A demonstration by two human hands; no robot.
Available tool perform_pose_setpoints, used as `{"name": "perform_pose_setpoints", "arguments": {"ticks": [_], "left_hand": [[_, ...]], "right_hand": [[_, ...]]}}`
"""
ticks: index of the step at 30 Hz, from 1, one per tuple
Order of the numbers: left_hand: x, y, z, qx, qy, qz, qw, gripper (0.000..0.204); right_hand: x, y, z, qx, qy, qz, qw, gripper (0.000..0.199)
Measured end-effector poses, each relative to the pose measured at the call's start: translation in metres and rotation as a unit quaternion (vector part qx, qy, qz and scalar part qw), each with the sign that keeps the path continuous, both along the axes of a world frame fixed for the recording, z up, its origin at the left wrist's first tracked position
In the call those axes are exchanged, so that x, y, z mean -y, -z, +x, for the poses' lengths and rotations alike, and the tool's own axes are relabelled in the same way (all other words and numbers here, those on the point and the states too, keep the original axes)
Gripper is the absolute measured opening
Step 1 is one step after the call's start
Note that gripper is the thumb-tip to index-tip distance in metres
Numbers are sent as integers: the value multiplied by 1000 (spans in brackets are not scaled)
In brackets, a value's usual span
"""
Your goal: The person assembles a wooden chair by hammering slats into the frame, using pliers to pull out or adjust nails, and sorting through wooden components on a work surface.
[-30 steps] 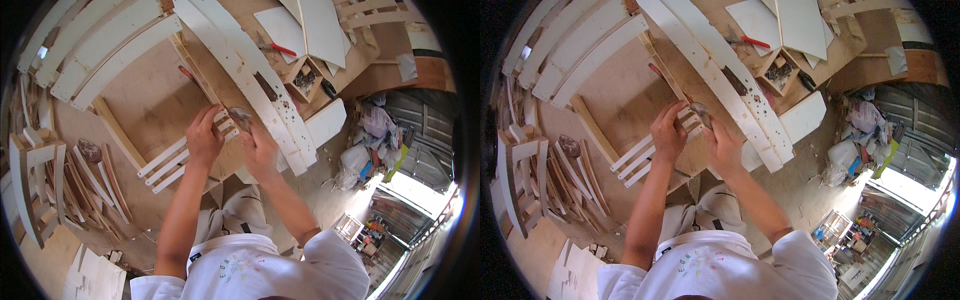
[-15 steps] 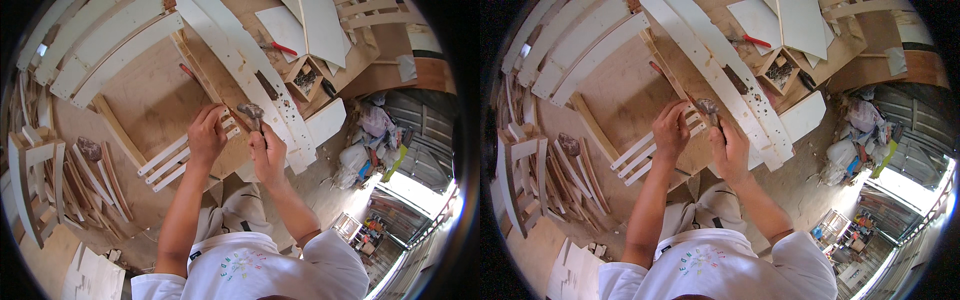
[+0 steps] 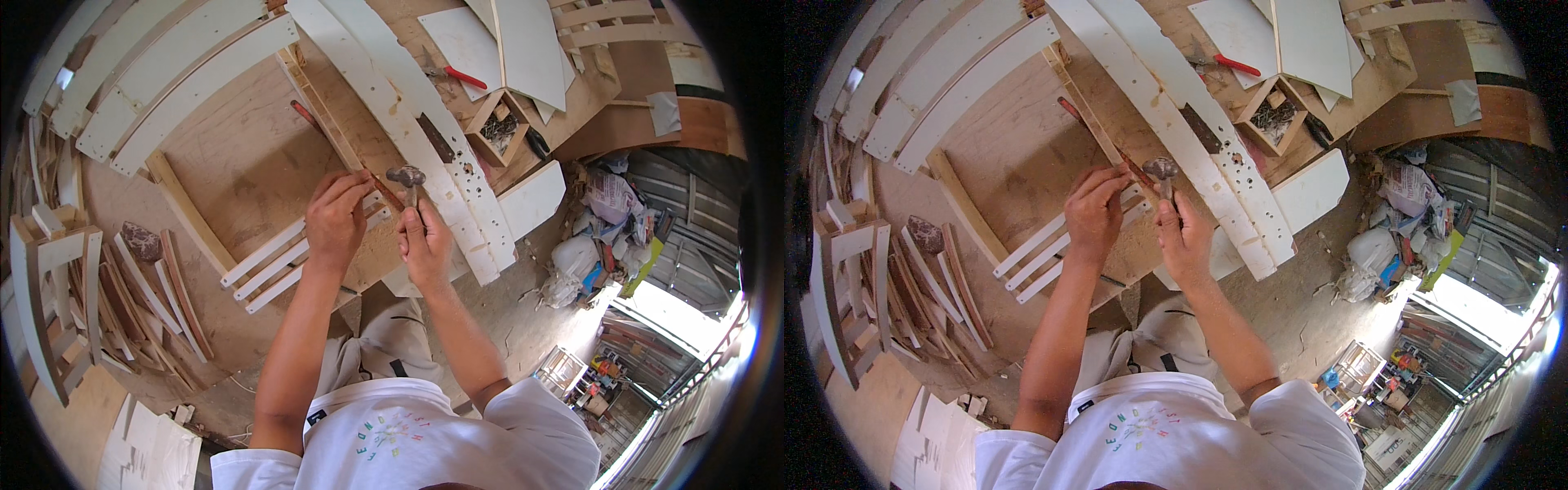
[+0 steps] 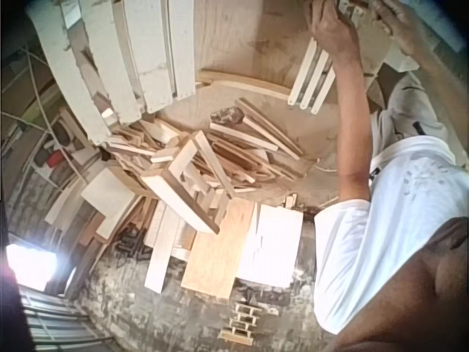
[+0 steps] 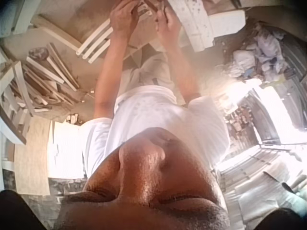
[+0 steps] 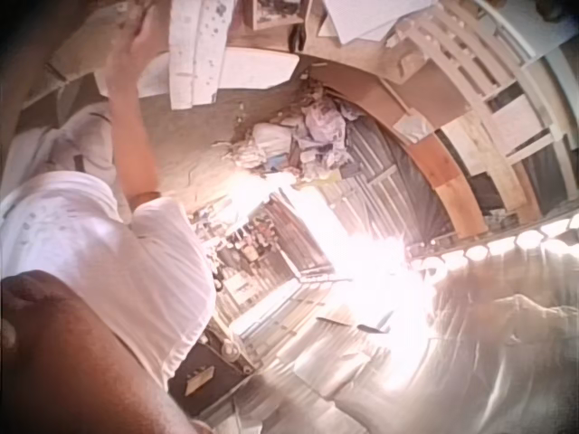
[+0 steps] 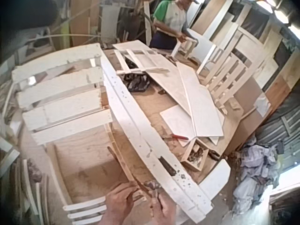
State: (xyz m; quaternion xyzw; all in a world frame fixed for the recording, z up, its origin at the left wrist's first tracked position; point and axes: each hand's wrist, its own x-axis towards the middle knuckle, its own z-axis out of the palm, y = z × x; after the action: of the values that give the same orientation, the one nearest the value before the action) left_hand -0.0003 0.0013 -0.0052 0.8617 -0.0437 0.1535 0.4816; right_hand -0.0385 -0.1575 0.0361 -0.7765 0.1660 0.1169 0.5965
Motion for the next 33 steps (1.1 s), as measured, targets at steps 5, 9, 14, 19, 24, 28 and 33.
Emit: {"name": "perform_pose_setpoints", "arguments": {"ticks": [5,9,14,19,24,28,33], "left_hand": [[3,1,0,1,-10,-8,1000,21],[3,-2,2,7,-12,-8,1000,23],[1,-6,1,2,-37,-26,999,26],[0,-4,-1,-14,-44,-32,998,27],[2,-4,-1,-22,-38,-35,998,30],[-1,-5,0,-35,-37,-36,998,32],[0,-7,0,-23,-40,-28,999,29]], "right_hand": [[-1,-1,-3,-3,0,10,1000,40],[1,-2,-4,-2,9,52,999,40],[-3,-1,0,19,-6,-49,999,41],[-12,-6,20,46,-11,-69,996,34],[-12,13,16,136,-26,-202,970,32],[-26,21,36,133,-11,-141,981,34],[-24,0,50,65,-51,-145,986,35]]}}
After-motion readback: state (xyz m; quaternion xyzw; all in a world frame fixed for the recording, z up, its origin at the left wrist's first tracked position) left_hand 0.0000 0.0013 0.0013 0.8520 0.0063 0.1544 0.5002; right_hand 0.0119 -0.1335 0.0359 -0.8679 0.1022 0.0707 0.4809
